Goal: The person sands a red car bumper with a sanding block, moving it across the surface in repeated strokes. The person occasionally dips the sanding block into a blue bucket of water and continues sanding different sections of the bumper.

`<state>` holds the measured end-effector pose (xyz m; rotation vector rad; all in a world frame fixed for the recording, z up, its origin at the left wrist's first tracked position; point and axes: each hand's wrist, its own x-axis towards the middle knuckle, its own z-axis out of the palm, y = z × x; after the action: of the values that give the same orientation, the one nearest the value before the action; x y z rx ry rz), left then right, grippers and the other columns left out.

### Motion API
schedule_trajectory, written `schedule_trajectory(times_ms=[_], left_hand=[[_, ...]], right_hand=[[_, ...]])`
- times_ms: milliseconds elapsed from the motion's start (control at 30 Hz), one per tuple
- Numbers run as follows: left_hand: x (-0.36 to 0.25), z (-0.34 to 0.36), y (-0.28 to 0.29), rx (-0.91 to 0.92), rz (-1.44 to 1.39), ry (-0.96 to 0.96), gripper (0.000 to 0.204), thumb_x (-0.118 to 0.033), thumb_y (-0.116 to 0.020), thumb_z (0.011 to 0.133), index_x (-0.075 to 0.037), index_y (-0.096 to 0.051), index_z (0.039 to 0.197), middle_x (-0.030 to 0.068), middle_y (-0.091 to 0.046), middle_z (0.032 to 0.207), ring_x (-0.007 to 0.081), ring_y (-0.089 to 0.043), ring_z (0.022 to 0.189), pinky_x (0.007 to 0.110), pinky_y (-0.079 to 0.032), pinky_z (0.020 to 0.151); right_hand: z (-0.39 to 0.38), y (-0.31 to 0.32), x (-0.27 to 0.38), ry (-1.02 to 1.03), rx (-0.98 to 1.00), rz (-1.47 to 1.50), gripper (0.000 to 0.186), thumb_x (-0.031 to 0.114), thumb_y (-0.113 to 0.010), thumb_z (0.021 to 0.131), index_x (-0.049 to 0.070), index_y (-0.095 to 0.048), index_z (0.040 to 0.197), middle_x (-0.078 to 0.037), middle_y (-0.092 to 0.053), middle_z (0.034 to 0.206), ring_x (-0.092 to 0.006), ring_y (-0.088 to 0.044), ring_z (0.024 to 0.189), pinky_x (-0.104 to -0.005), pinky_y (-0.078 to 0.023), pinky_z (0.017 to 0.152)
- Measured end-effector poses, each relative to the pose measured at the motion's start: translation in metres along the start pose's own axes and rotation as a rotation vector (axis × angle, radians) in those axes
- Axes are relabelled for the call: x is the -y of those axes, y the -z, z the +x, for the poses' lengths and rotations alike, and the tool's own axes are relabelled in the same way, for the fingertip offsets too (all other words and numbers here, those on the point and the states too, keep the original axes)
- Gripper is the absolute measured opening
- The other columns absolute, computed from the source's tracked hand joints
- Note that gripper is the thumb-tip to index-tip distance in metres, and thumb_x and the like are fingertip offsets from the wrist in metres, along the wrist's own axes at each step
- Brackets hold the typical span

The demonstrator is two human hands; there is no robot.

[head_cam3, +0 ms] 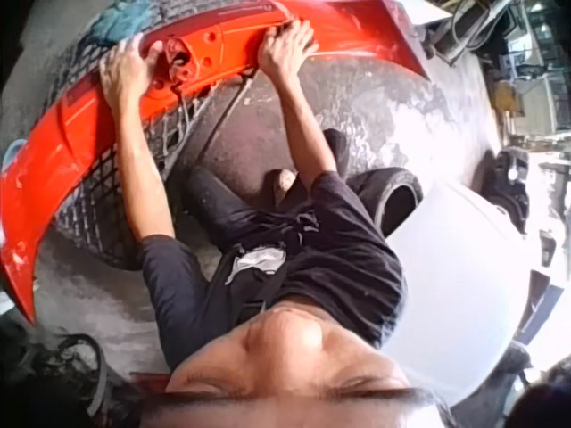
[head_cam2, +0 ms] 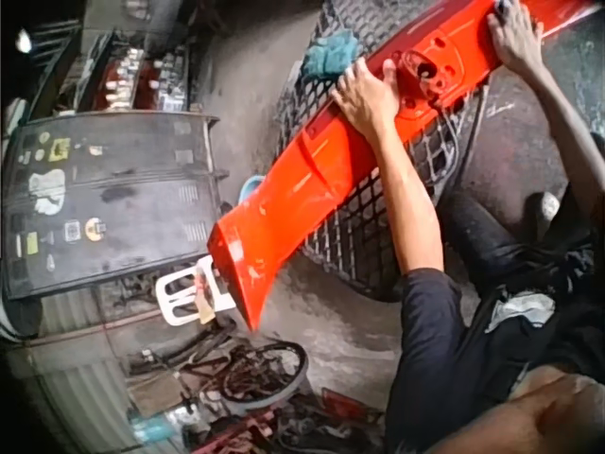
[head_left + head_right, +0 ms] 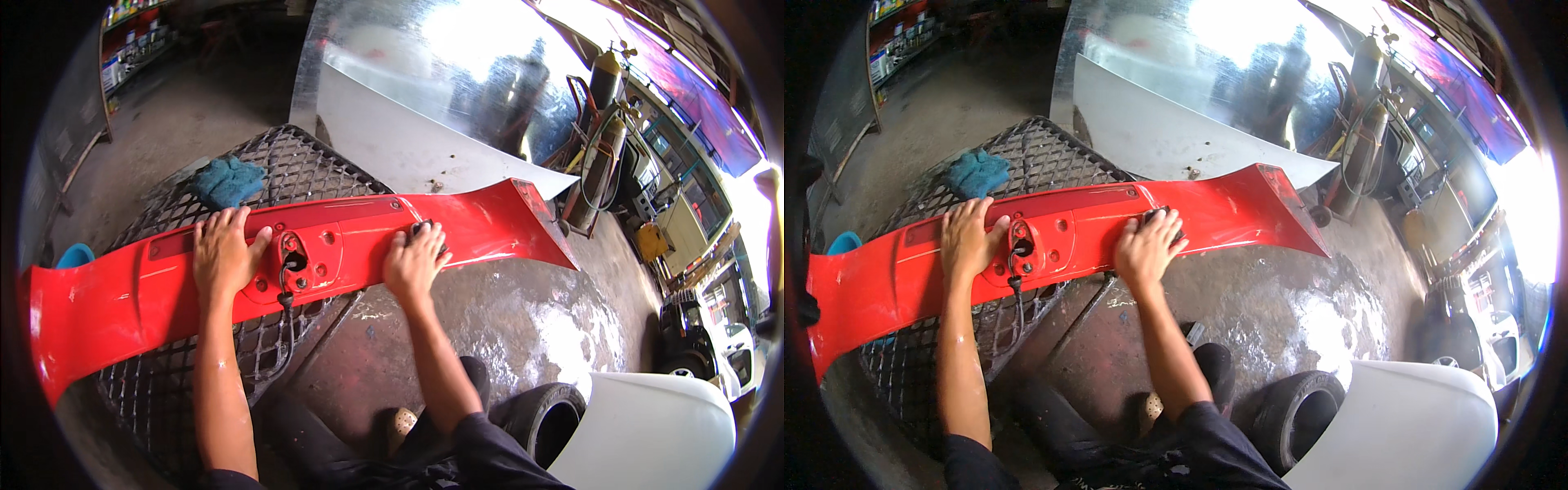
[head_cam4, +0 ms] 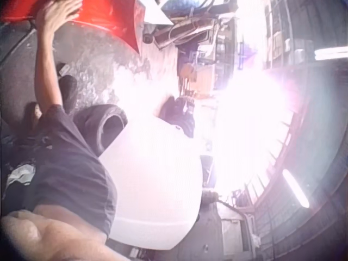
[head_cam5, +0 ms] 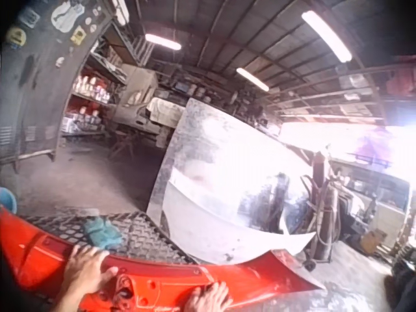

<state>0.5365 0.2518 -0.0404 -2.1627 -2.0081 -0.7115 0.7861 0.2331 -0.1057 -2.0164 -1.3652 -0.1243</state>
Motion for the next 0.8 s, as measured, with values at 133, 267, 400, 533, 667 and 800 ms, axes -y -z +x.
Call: schedule_trajectory(times_ms=[133,267,400,533,667,800], left_hand=[[0.001,0.0,-0.001,0.005,0.017,-0.008,0.052,-0.046,-0.054,0.088,-0.007,-0.054,0.123,0.0091,-0.056,0.121,0.0256,-0.048,0.118,0.044,-0.029,0.106],[0.0,-0.002,-0.001,-0.017,0.027,-0.008,0.053,-0.047,-0.052,0.088,-0.007,-0.054,0.123,0.0097,-0.056,0.121,0.0257,-0.048,0.118,0.045,-0.029,0.106],[-0.001,-0.002,0.0,-0.009,0.023,-0.013,0.054,-0.048,-0.051,0.089,-0.007,-0.053,0.123,0.0104,-0.055,0.122,0.0258,-0.047,0.119,0.045,-0.028,0.107],[-0.002,-0.002,0.002,0.021,0.054,0.0,0.055,-0.048,-0.05,0.089,-0.007,-0.052,0.125,0.0111,-0.054,0.125,0.0262,-0.047,0.12,0.044,-0.027,0.108],[-0.002,0.0,0.003,0.041,0.021,0.028,0.055,-0.049,-0.049,0.09,-0.006,-0.054,0.124,0.0118,-0.055,0.125,0.0274,-0.047,0.121,0.045,-0.027,0.109],[0.0,-0.002,0.002,0.026,0.075,0.004,0.057,-0.052,-0.048,0.089,-0.008,-0.054,0.124,0.0112,-0.054,0.126,0.0285,-0.046,0.121,0.045,-0.028,0.107]], right_hand=[[-0.049,0.001,0.017,0.406,0.091,-0.122,0.077,0.035,-0.049,0.087,-0.013,-0.018,0.14,-0.034,-0.016,0.147,-0.0478,-0.015,0.138,-0.062,-0.009,0.109],[-0.019,0.005,-0.004,0.161,0.03,-0.083,0.071,0.032,-0.044,0.092,-0.008,-0.014,0.143,-0.028,-0.015,0.15,-0.0408,-0.014,0.14,-0.0599,-0.008,0.11],[-0.043,-0.003,0.014,0.248,0.022,-0.088,0.073,0.034,-0.039,0.093,-0.012,-0.011,0.141,-0.033,-0.01,0.148,-0.0453,-0.008,0.14,-0.0622,-0.007,0.109],[-0.045,0.011,0.009,0.283,0.146,-0.104,0.074,0.036,-0.041,0.091,-0.013,-0.016,0.14,-0.033,-0.011,0.148,-0.0445,-0.012,0.139,-0.062,-0.009,0.108],[-0.035,0.002,0.015,-0.044,-0.023,-0.071,0.067,0.033,-0.038,0.094,-0.014,-0.022,0.138,-0.033,-0.018,0.147,-0.0439,-0.016,0.139,-0.0583,-0.01,0.11],[-0.079,0.015,0.035,0.325,0.245,-0.111,0.062,0.03,-0.038,0.094,-0.011,-0.023,0.139,-0.035,-0.017,0.146,-0.0439,-0.014,0.139,-0.0572,-0.012,0.11]])
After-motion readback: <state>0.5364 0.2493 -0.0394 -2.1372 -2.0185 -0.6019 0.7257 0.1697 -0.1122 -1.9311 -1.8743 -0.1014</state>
